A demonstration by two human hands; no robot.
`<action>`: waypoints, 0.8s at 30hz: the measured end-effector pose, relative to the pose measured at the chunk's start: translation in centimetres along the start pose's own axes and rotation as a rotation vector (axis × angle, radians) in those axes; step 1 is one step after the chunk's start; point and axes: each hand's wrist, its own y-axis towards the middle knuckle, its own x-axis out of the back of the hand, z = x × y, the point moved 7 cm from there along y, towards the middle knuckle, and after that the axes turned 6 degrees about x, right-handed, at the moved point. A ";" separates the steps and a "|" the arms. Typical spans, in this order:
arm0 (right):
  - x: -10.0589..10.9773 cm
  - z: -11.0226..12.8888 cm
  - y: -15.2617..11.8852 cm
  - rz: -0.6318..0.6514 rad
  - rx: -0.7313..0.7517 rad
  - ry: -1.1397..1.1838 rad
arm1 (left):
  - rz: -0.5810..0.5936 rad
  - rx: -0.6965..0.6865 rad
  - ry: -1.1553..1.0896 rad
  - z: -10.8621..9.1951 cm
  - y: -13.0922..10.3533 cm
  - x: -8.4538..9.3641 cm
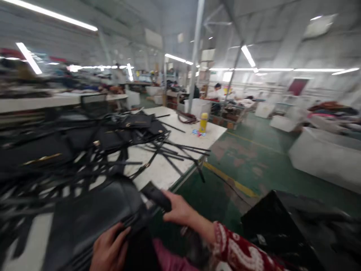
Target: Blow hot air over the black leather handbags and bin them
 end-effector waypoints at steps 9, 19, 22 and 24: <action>-0.6 -2.9 -4.5 0.289 -0.109 -0.168 | 0.178 0.099 0.061 -0.9 -1.8 -0.8; -1.9 -4.0 -4.9 0.369 -0.328 0.135 | 0.287 0.015 0.145 -2.7 0.6 -2.7; -1.2 -4.2 -5.4 0.277 -0.336 0.181 | 0.304 -0.045 0.103 -3.3 1.7 -4.0; -0.9 -4.0 -5.5 0.248 -0.328 0.186 | 0.285 -0.060 0.073 -3.3 1.9 -4.3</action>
